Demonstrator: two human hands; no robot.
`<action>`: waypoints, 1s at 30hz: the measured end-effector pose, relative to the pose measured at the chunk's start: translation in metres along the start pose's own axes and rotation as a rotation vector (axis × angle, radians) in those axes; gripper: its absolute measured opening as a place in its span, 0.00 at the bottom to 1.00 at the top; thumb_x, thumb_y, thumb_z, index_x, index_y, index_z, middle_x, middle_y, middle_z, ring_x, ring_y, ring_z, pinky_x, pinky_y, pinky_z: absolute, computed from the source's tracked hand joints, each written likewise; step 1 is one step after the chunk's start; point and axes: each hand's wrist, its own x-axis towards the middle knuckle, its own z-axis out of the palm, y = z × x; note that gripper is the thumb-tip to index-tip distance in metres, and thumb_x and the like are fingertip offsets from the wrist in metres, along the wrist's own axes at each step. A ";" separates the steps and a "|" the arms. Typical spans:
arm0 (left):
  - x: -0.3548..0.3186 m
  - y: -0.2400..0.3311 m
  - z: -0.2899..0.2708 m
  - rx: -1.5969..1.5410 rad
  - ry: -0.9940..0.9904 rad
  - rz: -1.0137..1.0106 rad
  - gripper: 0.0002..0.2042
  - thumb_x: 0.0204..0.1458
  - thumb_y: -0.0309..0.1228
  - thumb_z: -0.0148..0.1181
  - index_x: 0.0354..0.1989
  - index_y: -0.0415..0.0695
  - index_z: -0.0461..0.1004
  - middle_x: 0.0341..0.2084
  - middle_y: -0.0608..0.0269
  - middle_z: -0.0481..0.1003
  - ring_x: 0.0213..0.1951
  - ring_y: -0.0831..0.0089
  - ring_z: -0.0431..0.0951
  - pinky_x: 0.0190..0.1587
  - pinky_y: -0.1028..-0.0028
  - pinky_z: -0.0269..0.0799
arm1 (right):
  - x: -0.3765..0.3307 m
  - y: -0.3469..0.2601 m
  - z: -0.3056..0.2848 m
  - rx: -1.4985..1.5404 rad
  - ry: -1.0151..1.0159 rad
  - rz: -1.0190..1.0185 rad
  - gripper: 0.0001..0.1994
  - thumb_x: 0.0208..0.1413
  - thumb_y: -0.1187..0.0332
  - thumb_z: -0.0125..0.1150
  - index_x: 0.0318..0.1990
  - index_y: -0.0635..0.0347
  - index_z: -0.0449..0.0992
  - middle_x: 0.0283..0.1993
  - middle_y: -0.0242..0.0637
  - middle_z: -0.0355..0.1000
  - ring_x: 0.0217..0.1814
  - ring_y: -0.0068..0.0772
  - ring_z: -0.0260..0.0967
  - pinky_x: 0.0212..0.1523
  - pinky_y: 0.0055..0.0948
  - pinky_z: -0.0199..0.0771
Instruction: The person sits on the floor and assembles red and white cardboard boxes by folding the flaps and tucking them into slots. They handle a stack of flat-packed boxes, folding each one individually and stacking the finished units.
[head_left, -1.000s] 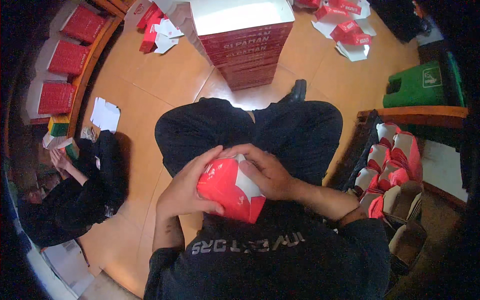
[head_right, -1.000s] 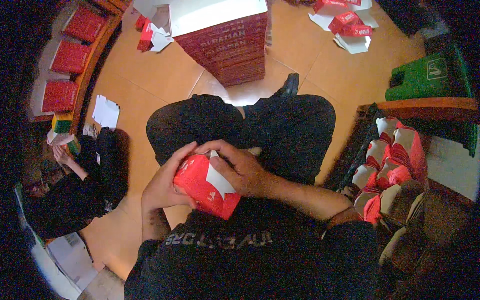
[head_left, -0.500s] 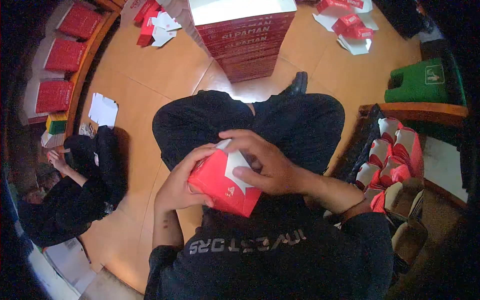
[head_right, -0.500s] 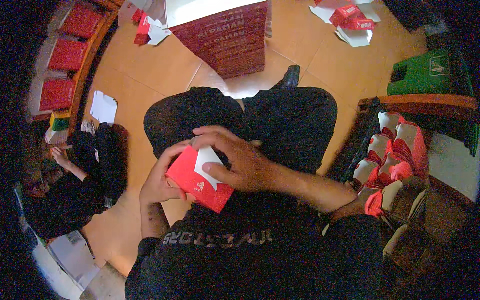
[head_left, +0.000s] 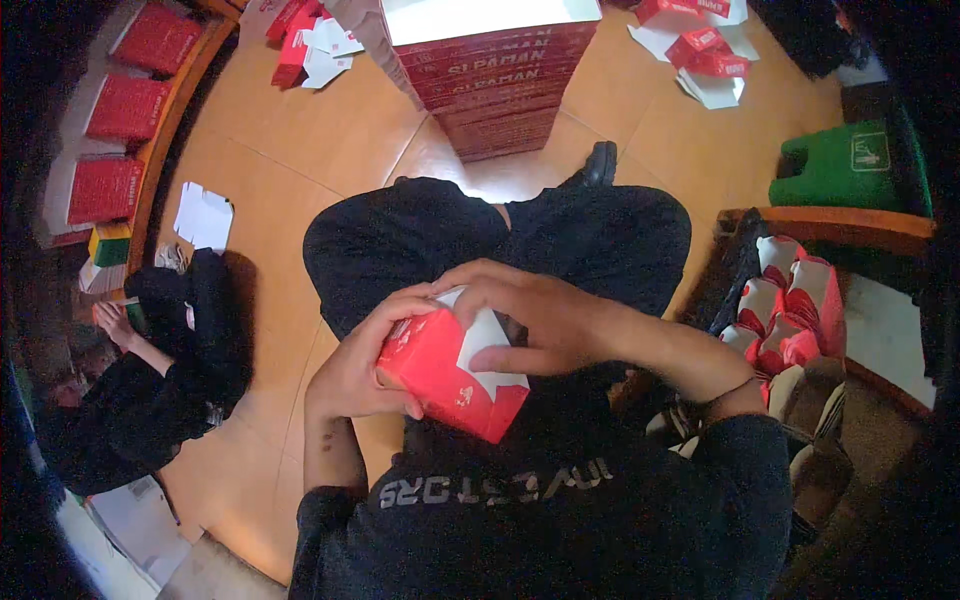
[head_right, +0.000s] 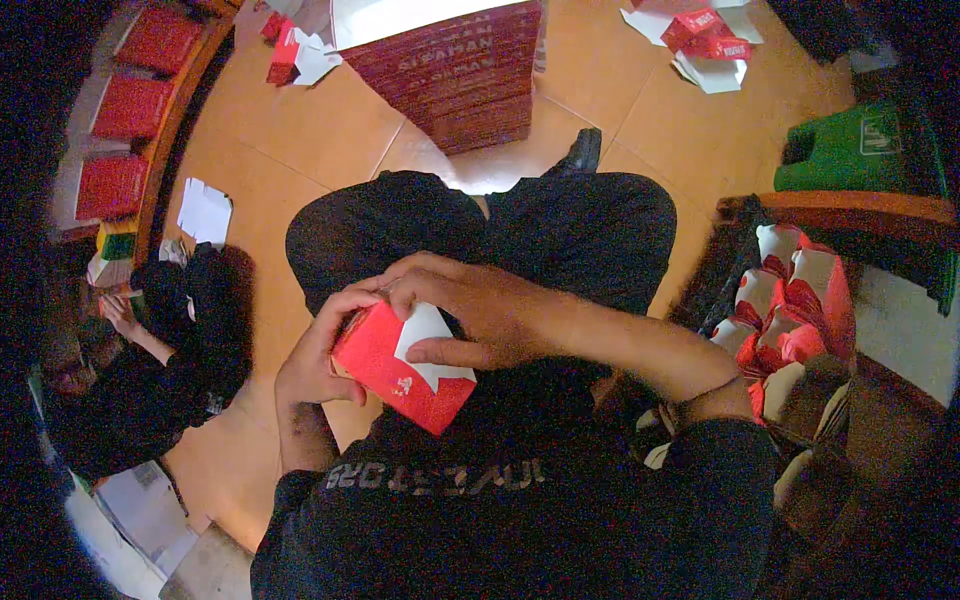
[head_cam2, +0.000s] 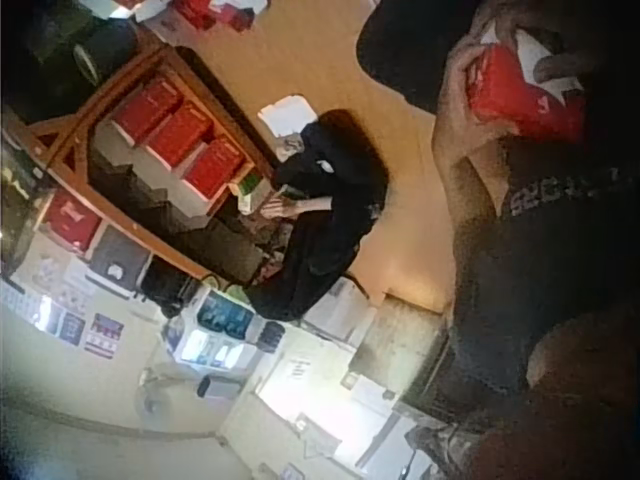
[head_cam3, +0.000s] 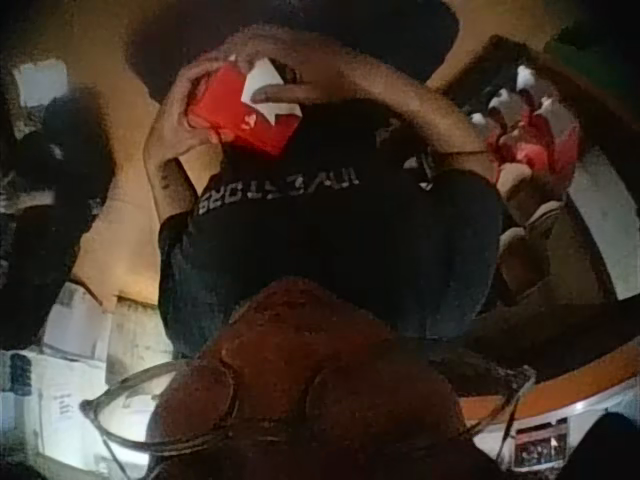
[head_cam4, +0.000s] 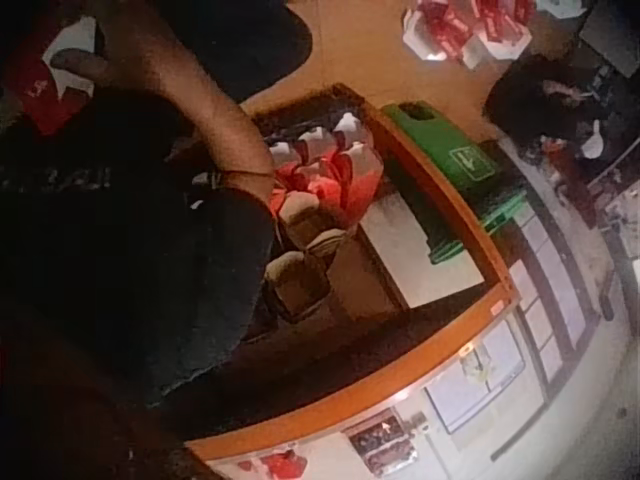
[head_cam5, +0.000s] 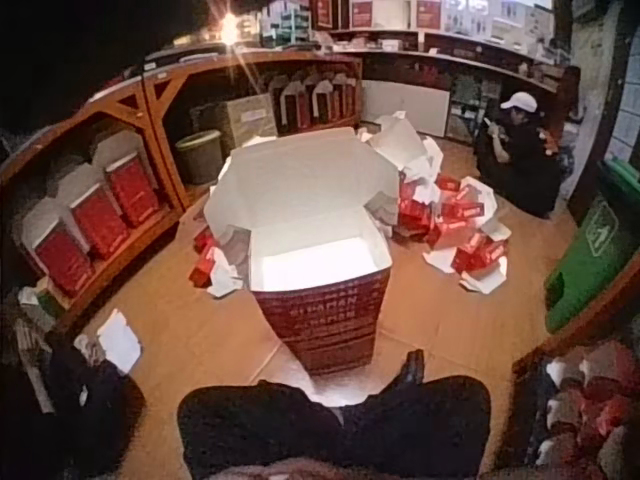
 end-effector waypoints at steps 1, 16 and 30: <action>-0.001 0.000 0.001 -0.032 0.013 0.003 0.50 0.26 0.47 0.82 0.62 0.44 0.61 0.61 0.49 0.62 0.67 0.54 0.58 0.67 0.59 0.53 | 0.000 -0.003 0.001 0.012 -0.004 0.041 0.20 0.55 0.59 0.65 0.50 0.56 0.66 0.65 0.53 0.58 0.63 0.51 0.64 0.56 0.40 0.70; -0.008 -0.003 0.012 -0.020 0.081 0.031 0.53 0.22 0.48 0.83 0.61 0.44 0.60 0.60 0.50 0.63 0.64 0.51 0.61 0.66 0.57 0.56 | -0.004 -0.027 0.021 0.052 0.061 0.238 0.27 0.60 0.59 0.56 0.62 0.64 0.60 0.62 0.52 0.64 0.65 0.50 0.63 0.65 0.41 0.59; -0.006 0.002 0.016 -0.038 0.199 0.054 0.51 0.18 0.47 0.84 0.57 0.45 0.64 0.57 0.50 0.64 0.62 0.54 0.64 0.63 0.60 0.61 | 0.001 -0.017 0.038 -0.059 0.234 0.178 0.14 0.63 0.67 0.50 0.54 0.59 0.68 0.49 0.46 0.74 0.50 0.48 0.74 0.52 0.41 0.72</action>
